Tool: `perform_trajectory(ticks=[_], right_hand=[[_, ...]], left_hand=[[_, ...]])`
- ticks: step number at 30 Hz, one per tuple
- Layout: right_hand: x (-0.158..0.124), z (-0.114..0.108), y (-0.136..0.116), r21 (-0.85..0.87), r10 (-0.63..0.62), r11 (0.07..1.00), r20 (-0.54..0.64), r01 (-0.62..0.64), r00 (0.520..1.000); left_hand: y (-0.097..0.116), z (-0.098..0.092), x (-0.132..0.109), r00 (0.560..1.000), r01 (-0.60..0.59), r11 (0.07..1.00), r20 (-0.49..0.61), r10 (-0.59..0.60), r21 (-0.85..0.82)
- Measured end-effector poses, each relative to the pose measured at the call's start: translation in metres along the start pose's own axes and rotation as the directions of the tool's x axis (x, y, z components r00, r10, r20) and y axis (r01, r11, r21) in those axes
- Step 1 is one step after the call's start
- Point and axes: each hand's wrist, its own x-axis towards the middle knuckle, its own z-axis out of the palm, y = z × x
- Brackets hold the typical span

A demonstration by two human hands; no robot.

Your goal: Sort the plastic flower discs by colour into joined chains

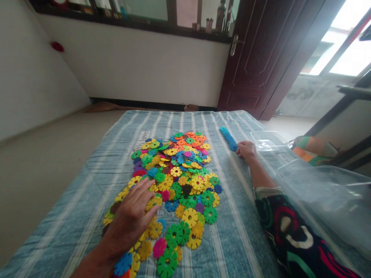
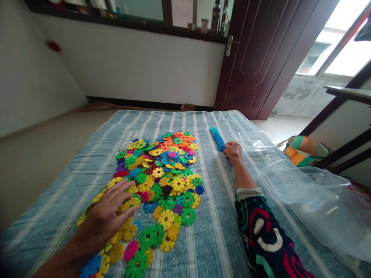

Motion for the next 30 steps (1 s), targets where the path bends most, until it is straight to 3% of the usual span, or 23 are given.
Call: perform_trajectory(ticks=[8,19,30], right_hand=[[-0.004,-0.001,0.002,0.019,0.001,1.000,-0.016,-0.001,1.000],[-0.018,-0.010,-0.001,-0.005,0.034,0.999,-0.039,-0.034,0.999],[-0.026,-0.013,-0.007,0.035,0.058,0.998,-0.040,-0.057,0.998]], left_hand=[[0.004,-0.005,0.003,0.998,0.062,0.996,0.021,-0.061,-0.066],[0.012,-0.022,0.008,0.967,0.236,0.965,0.125,-0.221,-0.113],[0.014,-0.030,0.008,0.953,0.254,0.956,0.208,-0.221,-0.146]])
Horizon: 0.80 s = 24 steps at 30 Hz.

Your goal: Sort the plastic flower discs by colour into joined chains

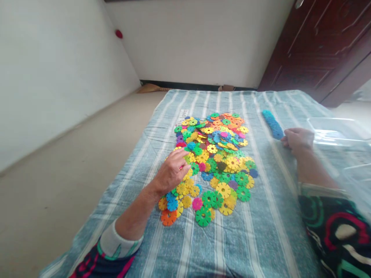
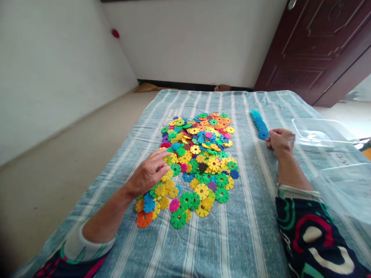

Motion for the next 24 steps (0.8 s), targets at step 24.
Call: perform_trajectory(ticks=[24], right_hand=[[-0.198,0.069,-0.068,0.133,-0.485,0.106,0.872,0.985,-0.065]], left_hand=[[-0.004,0.014,-0.004,0.995,-0.059,0.985,-0.067,0.071,0.164]])
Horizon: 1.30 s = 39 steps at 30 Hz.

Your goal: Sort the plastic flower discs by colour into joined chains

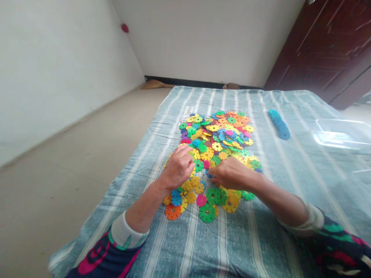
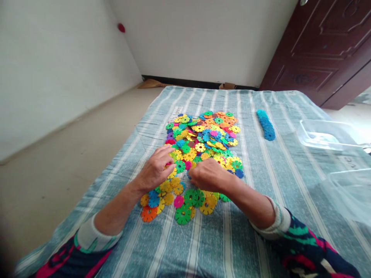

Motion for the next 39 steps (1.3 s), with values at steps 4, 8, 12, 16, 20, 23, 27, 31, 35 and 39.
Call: perform_trajectory(ticks=[4,8,12,16,20,23,27,31,35,39], right_hand=[[0.001,-0.002,-0.002,-0.071,0.044,0.997,0.064,-0.039,0.997],[0.002,-0.003,-0.006,-0.095,0.060,0.994,0.087,-0.051,0.994],[0.003,-0.003,-0.008,-0.110,0.052,0.993,0.091,-0.042,0.995],[0.002,-0.001,-0.008,-0.098,0.025,0.995,0.062,-0.019,0.998],[0.001,-0.001,-0.005,-0.018,-0.040,0.999,0.016,0.040,0.999],[0.002,-0.003,0.000,0.081,-0.053,0.995,-0.025,0.055,0.998],[0.004,-0.001,0.008,0.160,0.031,0.987,-0.093,-0.016,0.995],[0.005,0.001,0.016,0.257,0.099,0.964,-0.120,-0.066,0.988],[0.005,0.000,0.019,0.437,0.113,0.898,-0.145,-0.039,0.983],[0.007,-0.002,0.018,0.579,0.094,0.814,-0.205,0.043,0.974]], left_hand=[[0.000,0.001,0.000,1.000,-0.011,1.000,-0.007,0.011,0.016],[0.002,0.002,0.001,1.000,-0.007,1.000,-0.014,0.007,0.022],[0.004,0.002,0.002,1.000,-0.007,1.000,-0.022,0.007,0.005],[0.006,0.002,0.001,0.999,-0.010,0.999,-0.036,0.009,-0.040],[0.009,0.002,0.001,0.999,-0.017,0.997,-0.041,0.014,-0.074],[0.012,0.000,0.002,0.998,-0.039,0.994,-0.047,0.034,-0.104],[0.014,0.000,0.003,0.997,-0.059,0.987,-0.066,0.050,-0.149],[0.012,0.002,0.002,0.994,-0.076,0.984,-0.089,0.063,-0.162],[0.014,0.002,0.003,0.993,-0.089,0.980,-0.092,0.073,-0.177],[0.019,-0.001,0.004,0.994,-0.100,0.957,-0.064,0.086,-0.272]])
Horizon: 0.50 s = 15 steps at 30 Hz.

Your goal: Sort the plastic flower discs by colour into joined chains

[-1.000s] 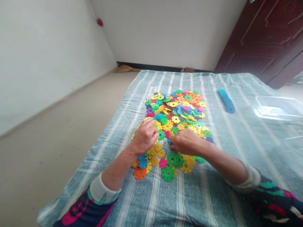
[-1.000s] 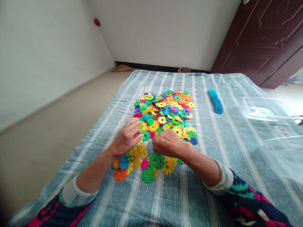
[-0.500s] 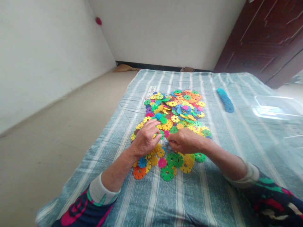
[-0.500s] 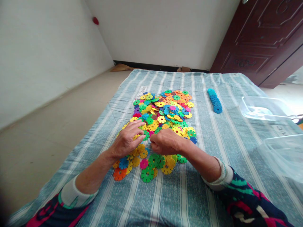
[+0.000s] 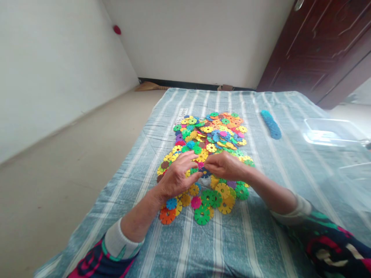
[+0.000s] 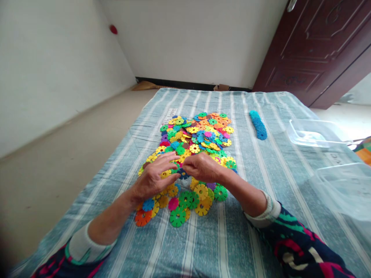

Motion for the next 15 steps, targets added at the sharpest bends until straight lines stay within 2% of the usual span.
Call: perform_trajectory(ticks=[3,6,9,12,15], right_hand=[[0.002,0.001,-0.002,0.096,-0.039,0.995,-0.004,0.039,0.999],[0.004,0.000,-0.002,0.144,-0.054,0.988,0.020,0.050,0.998],[0.005,-0.006,-0.002,0.135,-0.067,0.989,0.031,0.062,0.997],[0.007,-0.021,0.002,0.096,-0.070,0.993,0.012,0.068,0.997],[0.004,-0.052,0.019,0.071,0.041,0.997,-0.145,-0.031,0.989]], left_hand=[[0.003,0.000,0.001,1.000,0.017,0.997,0.020,-0.015,-0.077],[0.000,0.000,0.001,0.999,0.051,0.995,0.002,-0.051,-0.085],[-0.007,0.001,0.001,0.999,0.008,0.998,-0.035,-0.011,-0.070],[-0.013,0.002,0.001,0.996,-0.049,0.998,-0.076,0.045,-0.049],[-0.015,0.002,0.002,0.994,-0.059,0.998,-0.089,0.058,-0.008]])
